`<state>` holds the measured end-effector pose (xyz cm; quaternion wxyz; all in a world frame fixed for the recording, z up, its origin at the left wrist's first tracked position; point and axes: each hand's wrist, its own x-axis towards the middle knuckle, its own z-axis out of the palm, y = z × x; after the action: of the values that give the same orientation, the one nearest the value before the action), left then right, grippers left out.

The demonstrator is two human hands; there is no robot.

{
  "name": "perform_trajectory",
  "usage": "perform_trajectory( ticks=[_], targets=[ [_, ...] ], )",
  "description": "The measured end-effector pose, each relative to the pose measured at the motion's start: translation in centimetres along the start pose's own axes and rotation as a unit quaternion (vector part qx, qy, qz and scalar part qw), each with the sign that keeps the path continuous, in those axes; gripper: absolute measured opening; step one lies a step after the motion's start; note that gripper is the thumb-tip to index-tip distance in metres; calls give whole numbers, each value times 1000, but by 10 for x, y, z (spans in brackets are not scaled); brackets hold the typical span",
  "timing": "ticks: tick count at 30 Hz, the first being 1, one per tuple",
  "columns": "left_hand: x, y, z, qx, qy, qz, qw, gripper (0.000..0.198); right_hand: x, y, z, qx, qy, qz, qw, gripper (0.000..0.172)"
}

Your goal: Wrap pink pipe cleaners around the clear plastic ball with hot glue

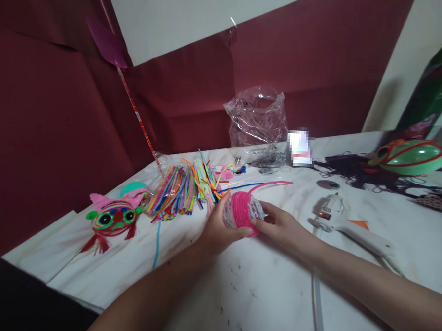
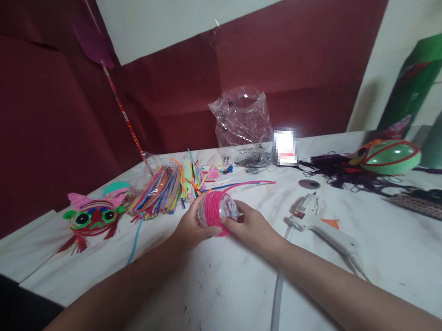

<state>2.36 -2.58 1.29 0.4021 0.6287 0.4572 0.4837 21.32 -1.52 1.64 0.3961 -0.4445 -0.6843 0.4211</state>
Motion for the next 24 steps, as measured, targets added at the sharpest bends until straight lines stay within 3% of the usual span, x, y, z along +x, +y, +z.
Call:
perform_trajectory(
  ticks=[4,19,24],
  targets=[
    [-2,5,1,6,-3,-5,1000,118,-1,-1,1,-16,3,-1,1000,59],
    [-3,17,7,42,44,-25,998,87,-3,6,7,-57,9,-10,998,59],
    [-1,11,2,51,45,7,998,85,-2,-1,2,-71,-5,-34,997,56]
  ],
)
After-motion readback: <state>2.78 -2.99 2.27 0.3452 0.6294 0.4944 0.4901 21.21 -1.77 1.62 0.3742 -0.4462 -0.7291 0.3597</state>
